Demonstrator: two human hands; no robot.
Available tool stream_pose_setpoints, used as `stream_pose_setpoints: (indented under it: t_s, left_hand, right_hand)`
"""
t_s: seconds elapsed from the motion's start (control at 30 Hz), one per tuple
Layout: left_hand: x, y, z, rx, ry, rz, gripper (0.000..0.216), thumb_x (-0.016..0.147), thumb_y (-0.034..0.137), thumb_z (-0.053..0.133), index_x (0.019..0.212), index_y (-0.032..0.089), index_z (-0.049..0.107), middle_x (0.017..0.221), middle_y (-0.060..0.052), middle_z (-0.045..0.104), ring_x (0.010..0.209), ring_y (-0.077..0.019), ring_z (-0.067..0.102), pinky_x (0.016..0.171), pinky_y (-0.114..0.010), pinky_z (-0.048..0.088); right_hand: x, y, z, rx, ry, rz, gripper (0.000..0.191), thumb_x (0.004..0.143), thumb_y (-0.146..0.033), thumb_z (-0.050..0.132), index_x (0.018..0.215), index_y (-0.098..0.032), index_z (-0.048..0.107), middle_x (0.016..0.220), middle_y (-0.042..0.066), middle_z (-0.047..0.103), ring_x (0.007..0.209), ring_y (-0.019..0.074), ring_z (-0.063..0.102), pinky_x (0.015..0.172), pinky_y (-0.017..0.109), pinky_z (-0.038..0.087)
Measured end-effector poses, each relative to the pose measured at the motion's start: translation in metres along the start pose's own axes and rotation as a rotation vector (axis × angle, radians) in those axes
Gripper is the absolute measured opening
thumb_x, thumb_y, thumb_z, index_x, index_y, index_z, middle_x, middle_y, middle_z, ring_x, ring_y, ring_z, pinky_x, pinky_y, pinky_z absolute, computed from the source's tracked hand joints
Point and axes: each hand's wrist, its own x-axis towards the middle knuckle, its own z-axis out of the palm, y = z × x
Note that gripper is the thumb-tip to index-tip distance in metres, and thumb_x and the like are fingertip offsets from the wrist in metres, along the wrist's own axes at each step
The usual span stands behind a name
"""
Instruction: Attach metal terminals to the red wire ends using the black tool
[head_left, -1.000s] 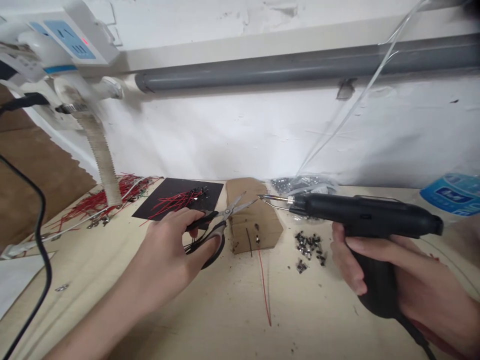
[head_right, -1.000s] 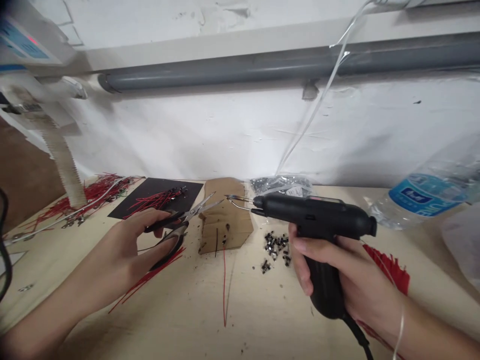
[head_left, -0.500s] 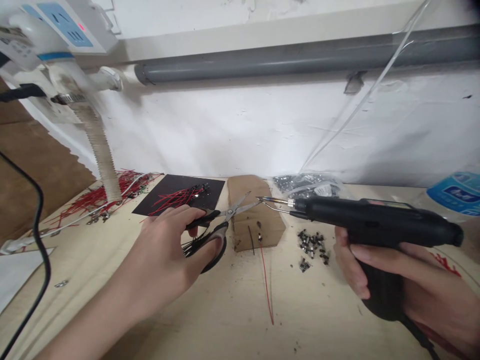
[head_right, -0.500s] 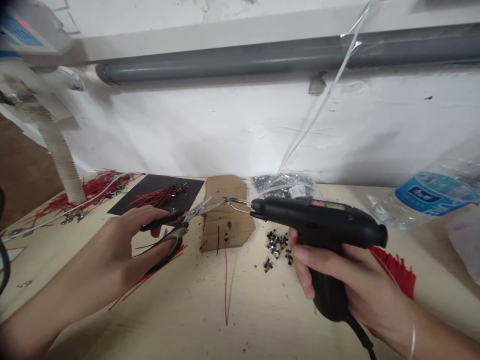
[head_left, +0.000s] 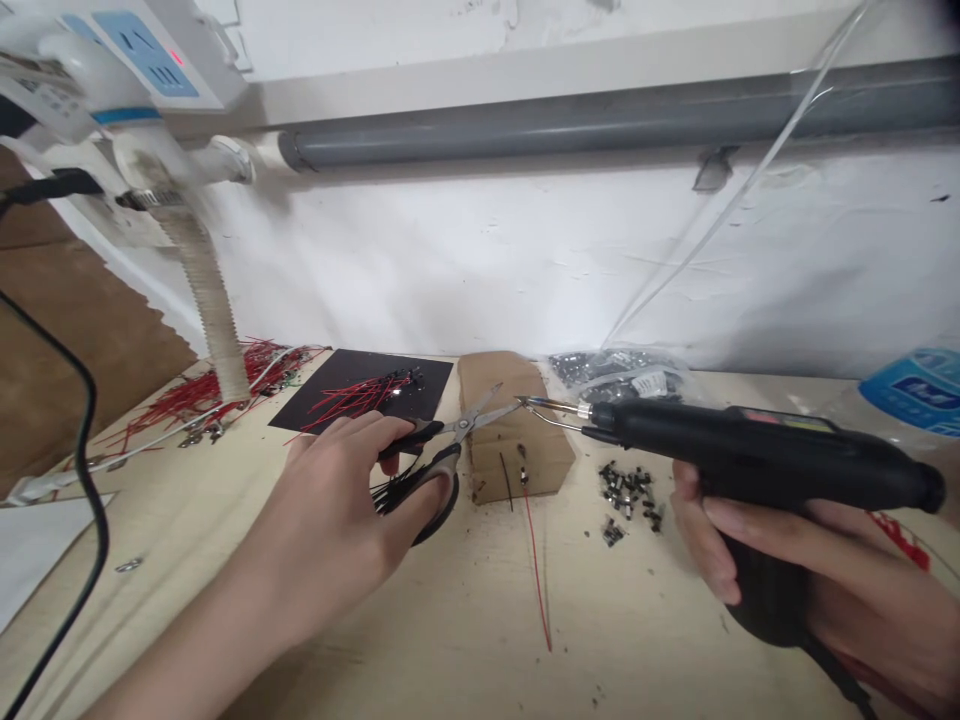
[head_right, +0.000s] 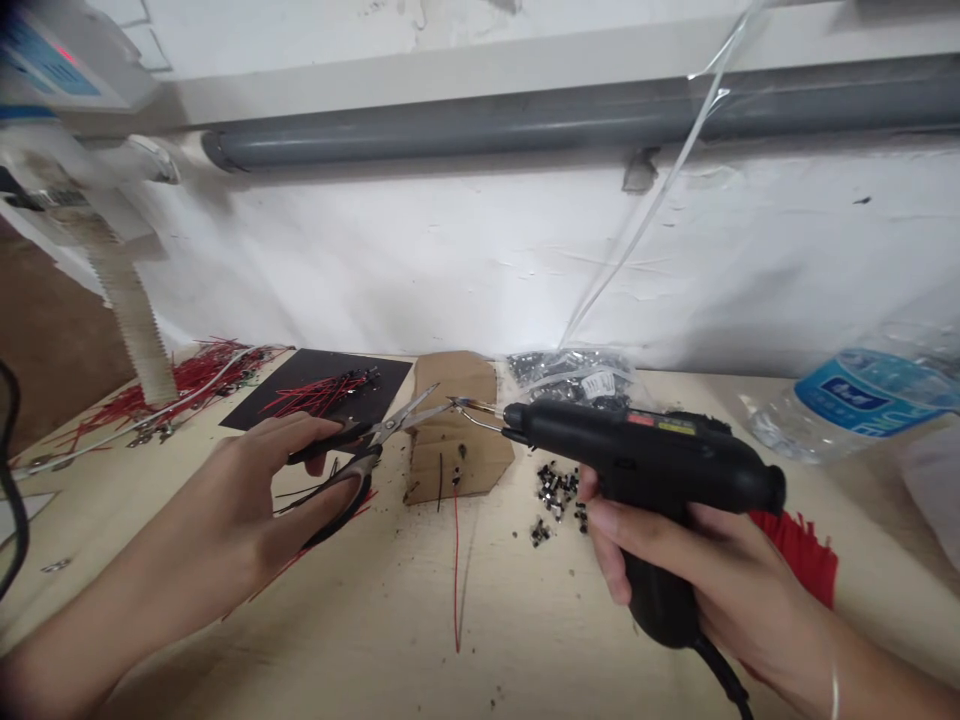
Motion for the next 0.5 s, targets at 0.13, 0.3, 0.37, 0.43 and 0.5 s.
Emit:
stream_pose_setpoints:
  t_s: [0.13, 0.3, 0.37, 0.43, 0.5]
  left_hand:
    - [-0.001, 0.002, 0.003, 0.022, -0.002, -0.021, 0.037, 0.089, 0.056, 0.058, 0.101, 0.024, 0.072, 0.101, -0.007, 0.073, 0.093, -0.0307, 0.063, 0.079, -0.044, 0.043]
    - [0.0, 0.003, 0.004, -0.007, -0.019, -0.057, 0.035, 0.091, 0.056, 0.057, 0.099, 0.025, 0.072, 0.092, -0.005, 0.072, 0.084, -0.0269, 0.063, 0.071, -0.039, 0.041]
    - [0.002, 0.0, 0.003, -0.02, -0.012, -0.072, 0.036, 0.091, 0.056, 0.057, 0.097, 0.024, 0.072, 0.088, -0.004, 0.072, 0.08, -0.0257, 0.062, 0.068, -0.037, 0.04]
    - [0.003, -0.004, 0.002, -0.037, 0.006, -0.089, 0.037, 0.091, 0.056, 0.057, 0.096, 0.023, 0.073, 0.086, -0.004, 0.072, 0.076, -0.0245, 0.062, 0.065, -0.035, 0.04]
    - [0.005, -0.008, 0.001, -0.051, 0.026, -0.106, 0.038, 0.091, 0.056, 0.056, 0.096, 0.023, 0.073, 0.085, -0.005, 0.072, 0.072, -0.0232, 0.061, 0.063, -0.034, 0.039]
  right_hand:
    - [0.0, 0.004, -0.003, 0.015, -0.043, -0.003, 0.02, 0.086, -0.045, 0.079, 0.091, -0.026, 0.076, 0.057, 0.004, 0.066, 0.049, 0.0207, 0.06, 0.048, 0.031, 0.048]
    - [-0.002, 0.008, -0.008, -0.002, -0.076, -0.034, 0.015, 0.091, -0.042, 0.077, 0.096, -0.028, 0.074, 0.06, 0.001, 0.066, 0.052, 0.0194, 0.06, 0.052, 0.03, 0.047]
    - [-0.004, 0.009, -0.008, -0.012, -0.071, -0.008, 0.017, 0.091, -0.044, 0.076, 0.096, -0.028, 0.074, 0.06, 0.002, 0.066, 0.053, 0.0201, 0.06, 0.052, 0.031, 0.046]
    - [-0.005, 0.008, -0.007, -0.022, -0.061, 0.015, 0.02, 0.089, -0.046, 0.077, 0.095, -0.028, 0.074, 0.059, 0.002, 0.066, 0.053, 0.0207, 0.06, 0.052, 0.031, 0.046]
    - [-0.006, 0.007, -0.005, -0.022, -0.037, 0.018, 0.02, 0.088, -0.047, 0.078, 0.094, -0.028, 0.074, 0.059, 0.002, 0.067, 0.053, 0.0204, 0.06, 0.053, 0.032, 0.046]
